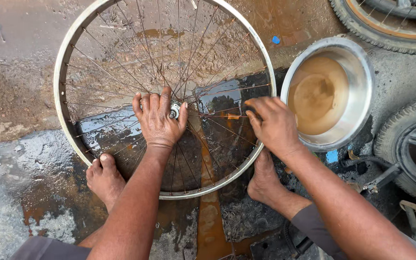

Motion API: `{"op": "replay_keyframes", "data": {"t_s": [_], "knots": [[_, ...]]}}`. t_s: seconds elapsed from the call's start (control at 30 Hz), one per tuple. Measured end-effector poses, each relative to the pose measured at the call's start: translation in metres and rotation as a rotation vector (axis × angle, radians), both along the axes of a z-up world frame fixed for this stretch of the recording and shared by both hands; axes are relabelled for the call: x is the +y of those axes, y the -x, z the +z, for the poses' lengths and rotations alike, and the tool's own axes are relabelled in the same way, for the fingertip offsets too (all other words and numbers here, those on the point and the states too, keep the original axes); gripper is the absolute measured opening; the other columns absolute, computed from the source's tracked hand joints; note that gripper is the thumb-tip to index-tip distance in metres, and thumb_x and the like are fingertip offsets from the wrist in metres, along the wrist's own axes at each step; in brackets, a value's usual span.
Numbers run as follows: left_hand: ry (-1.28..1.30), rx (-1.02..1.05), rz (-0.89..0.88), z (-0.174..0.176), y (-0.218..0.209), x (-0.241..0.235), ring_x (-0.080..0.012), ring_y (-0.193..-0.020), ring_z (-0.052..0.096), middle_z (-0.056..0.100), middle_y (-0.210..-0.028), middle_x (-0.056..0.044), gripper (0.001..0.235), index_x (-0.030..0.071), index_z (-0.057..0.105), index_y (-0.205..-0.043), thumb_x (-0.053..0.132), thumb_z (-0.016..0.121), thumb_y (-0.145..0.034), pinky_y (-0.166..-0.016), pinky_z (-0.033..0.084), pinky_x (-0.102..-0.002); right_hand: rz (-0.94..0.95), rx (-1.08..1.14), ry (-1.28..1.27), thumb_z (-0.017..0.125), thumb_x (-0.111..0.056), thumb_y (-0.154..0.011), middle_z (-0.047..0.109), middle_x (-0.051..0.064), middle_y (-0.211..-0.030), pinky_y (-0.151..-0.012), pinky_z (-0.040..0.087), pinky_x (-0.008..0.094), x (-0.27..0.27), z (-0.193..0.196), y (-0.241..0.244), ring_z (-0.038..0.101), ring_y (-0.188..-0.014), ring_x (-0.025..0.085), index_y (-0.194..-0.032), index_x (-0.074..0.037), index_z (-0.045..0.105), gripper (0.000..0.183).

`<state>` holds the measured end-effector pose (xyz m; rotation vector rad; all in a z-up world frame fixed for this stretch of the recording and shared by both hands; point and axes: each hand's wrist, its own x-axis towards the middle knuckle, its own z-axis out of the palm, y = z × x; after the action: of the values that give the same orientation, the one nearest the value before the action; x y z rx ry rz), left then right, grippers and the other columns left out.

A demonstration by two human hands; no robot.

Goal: The person scrubs the spokes and rim of a bicycle wheel using a small cloth and water from a metal bowl. They repeatedly dip the cloth into the bowl and wipe different sections of the wheel while holding it steady with their other hand.

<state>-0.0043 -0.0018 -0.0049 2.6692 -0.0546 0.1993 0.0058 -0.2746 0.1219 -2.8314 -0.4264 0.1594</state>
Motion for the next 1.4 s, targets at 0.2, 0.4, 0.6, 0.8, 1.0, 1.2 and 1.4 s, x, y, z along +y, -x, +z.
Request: {"op": "replay_keyframes", "data": {"t_s": [0.2,0.4,0.6,0.8,1.0,1.2,1.4], "knots": [[-0.024,0.013,0.004,0.003,-0.003,0.0,-0.0351,-0.118,0.053,0.058,-0.104,-0.015,0.057,0.007,0.059,-0.136,0.05,0.063,-0.098,-0.121,0.019,-0.055,0.179,0.309,0.139,0.082,-0.027,-0.077,0.074,0.014,-0.103,-0.084,0.054,0.049,0.015,-0.022,-0.043,0.069,-0.097,0.037,-0.109,-0.008,0.073,0.038],[-0.012,0.027,-0.003,0.005,-0.002,0.001,-0.0351,-0.118,0.053,0.057,-0.105,-0.015,0.058,0.005,0.059,-0.137,0.049,0.062,-0.099,-0.121,0.02,-0.055,0.082,0.588,0.293,0.077,-0.025,-0.083,0.075,0.012,-0.089,-0.078,0.058,0.047,0.015,-0.05,-0.059,0.072,-0.085,0.035,-0.097,-0.018,0.08,0.016],[0.009,0.008,-0.004,0.003,-0.004,-0.001,-0.0363,-0.118,0.052,0.057,-0.104,-0.016,0.058,0.005,0.059,-0.136,0.05,0.062,-0.099,-0.12,0.021,-0.055,0.101,0.717,0.156,0.081,-0.025,-0.079,0.078,0.007,-0.086,-0.078,0.059,0.04,0.02,-0.072,-0.064,0.076,-0.081,0.024,-0.092,-0.018,0.081,0.015],[0.003,0.031,-0.004,0.006,-0.003,-0.001,-0.0367,-0.118,0.052,0.057,-0.104,-0.017,0.058,0.005,0.059,-0.136,0.049,0.062,-0.099,-0.12,0.021,-0.056,0.259,0.657,0.159,0.079,-0.022,-0.083,0.079,0.006,-0.085,-0.078,0.059,0.04,0.05,-0.085,-0.066,0.075,-0.08,0.024,-0.093,-0.019,0.082,0.011],[0.007,0.028,0.002,0.006,-0.004,-0.001,-0.0362,-0.118,0.053,0.057,-0.104,-0.017,0.056,0.005,0.059,-0.135,0.048,0.062,-0.099,-0.12,0.021,-0.057,0.254,0.629,0.028,0.079,-0.025,-0.083,0.078,0.005,-0.086,-0.076,0.058,0.042,0.052,-0.083,-0.065,0.074,-0.08,0.025,-0.093,-0.021,0.082,0.012],[0.013,0.022,-0.014,0.009,-0.003,0.001,-0.0371,-0.118,0.053,0.057,-0.104,-0.016,0.056,0.005,0.059,-0.135,0.049,0.062,-0.099,-0.121,0.02,-0.056,0.283,0.742,0.251,0.074,-0.032,-0.09,0.078,0.006,-0.088,-0.08,0.059,0.043,0.043,-0.075,-0.073,0.074,-0.084,0.027,-0.096,-0.024,0.081,0.013],[0.001,0.04,0.001,0.008,-0.001,-0.003,-0.0368,-0.117,0.053,0.057,-0.103,-0.017,0.056,0.006,0.059,-0.134,0.049,0.062,-0.098,-0.121,0.019,-0.056,0.245,0.696,0.411,0.075,-0.031,-0.088,0.077,0.006,-0.09,-0.082,0.057,0.045,-0.003,-0.054,-0.066,0.072,-0.092,0.029,-0.093,-0.02,0.078,0.013]]}}
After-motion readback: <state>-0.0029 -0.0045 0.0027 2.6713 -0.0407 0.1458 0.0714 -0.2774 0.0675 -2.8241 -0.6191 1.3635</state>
